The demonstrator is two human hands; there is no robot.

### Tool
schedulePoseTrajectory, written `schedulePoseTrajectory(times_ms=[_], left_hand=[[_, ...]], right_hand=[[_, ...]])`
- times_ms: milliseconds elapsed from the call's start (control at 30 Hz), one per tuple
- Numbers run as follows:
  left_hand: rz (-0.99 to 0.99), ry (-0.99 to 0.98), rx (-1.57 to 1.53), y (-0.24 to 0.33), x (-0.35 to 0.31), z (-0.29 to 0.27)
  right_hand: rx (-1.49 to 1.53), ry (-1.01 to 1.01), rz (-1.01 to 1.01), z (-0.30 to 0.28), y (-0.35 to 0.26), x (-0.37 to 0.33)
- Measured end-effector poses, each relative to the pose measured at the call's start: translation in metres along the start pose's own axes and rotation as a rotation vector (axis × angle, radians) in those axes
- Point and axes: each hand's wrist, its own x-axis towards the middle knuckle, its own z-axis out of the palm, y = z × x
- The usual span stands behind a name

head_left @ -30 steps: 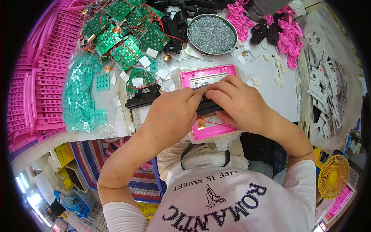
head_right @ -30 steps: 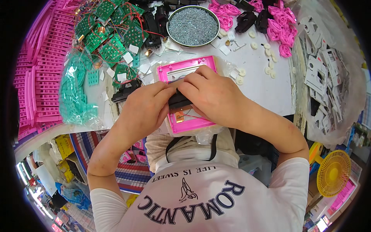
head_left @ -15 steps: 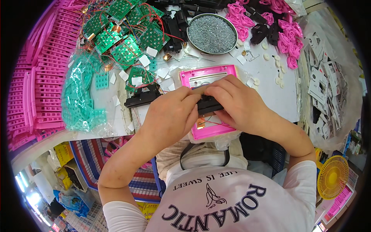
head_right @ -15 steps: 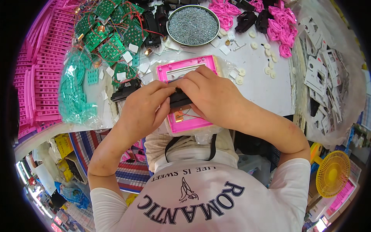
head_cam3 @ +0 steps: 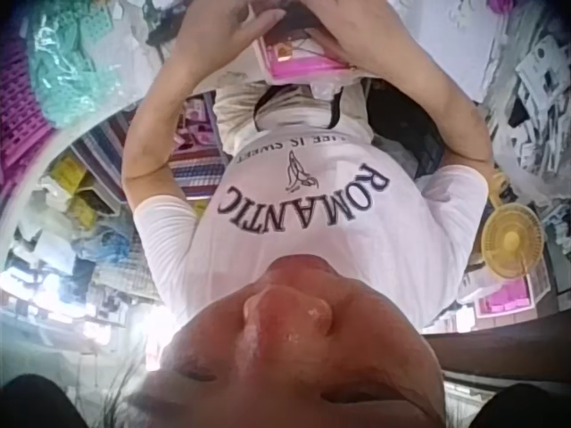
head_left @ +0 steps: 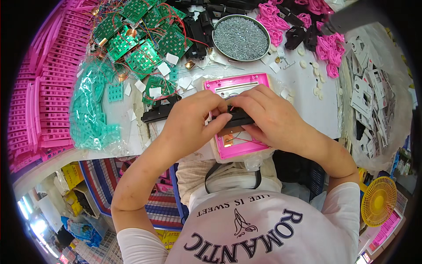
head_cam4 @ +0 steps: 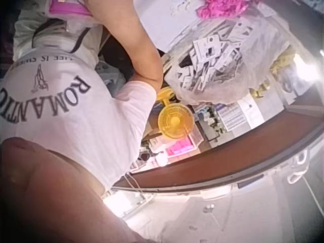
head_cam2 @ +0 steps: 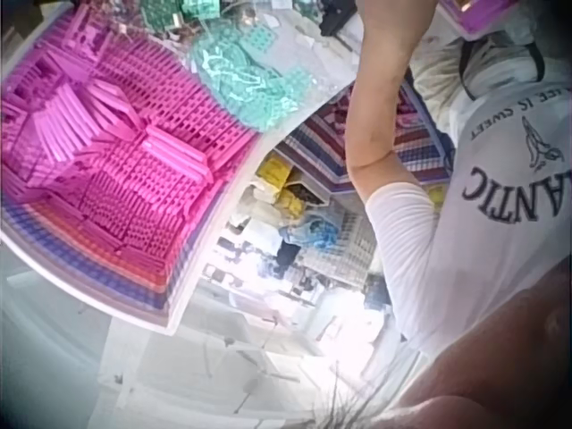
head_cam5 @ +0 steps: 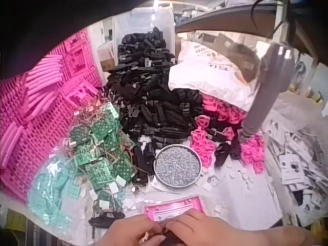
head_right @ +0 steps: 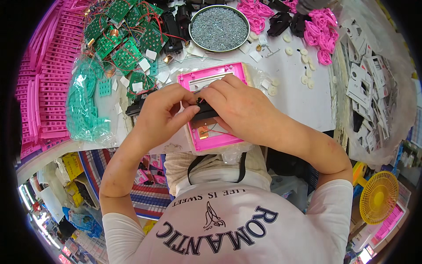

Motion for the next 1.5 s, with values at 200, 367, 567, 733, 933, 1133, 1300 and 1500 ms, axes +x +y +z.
schedulePoseTrajectory(times_ms=[200,367,567,733,933,1133,1300,1500], left_hand=[[-0.107,-0.054,-0.079,-0.003,0.008,-0.009],[-0.069,-0.098,-0.036,-0.001,0.014,-0.012],[0.132,-0.171,0.169,0.004,0.025,-0.015],[0.182,-0.168,0.212,0.002,0.019,-0.011],[0.228,-0.126,0.184,-0.003,0.015,-0.01],[0.2,-0.15,0.373,0.009,0.014,-0.012],[0.141,-0.061,0.416,0.026,-0.006,0.003],[-0.006,-0.122,0.15,0.017,0.008,0.0]], right_hand=[[0.0,-0.026,0.007,-0.004,0.0,0.0],[-0.014,-0.023,0.001,-0.005,0.0,0.0],[-0.022,-0.079,-0.013,-0.006,0.0,0.003],[0.008,-0.082,-0.006,-0.007,-0.002,0.003],[0.007,-0.001,-0.02,-0.001,-0.001,-0.001],[-0.079,0.028,-0.026,0.002,-0.003,-0.001],[-0.126,-0.009,-0.019,0.003,-0.006,-0.005],[-0.305,0.037,-0.062,0.002,-0.019,-0.012]])
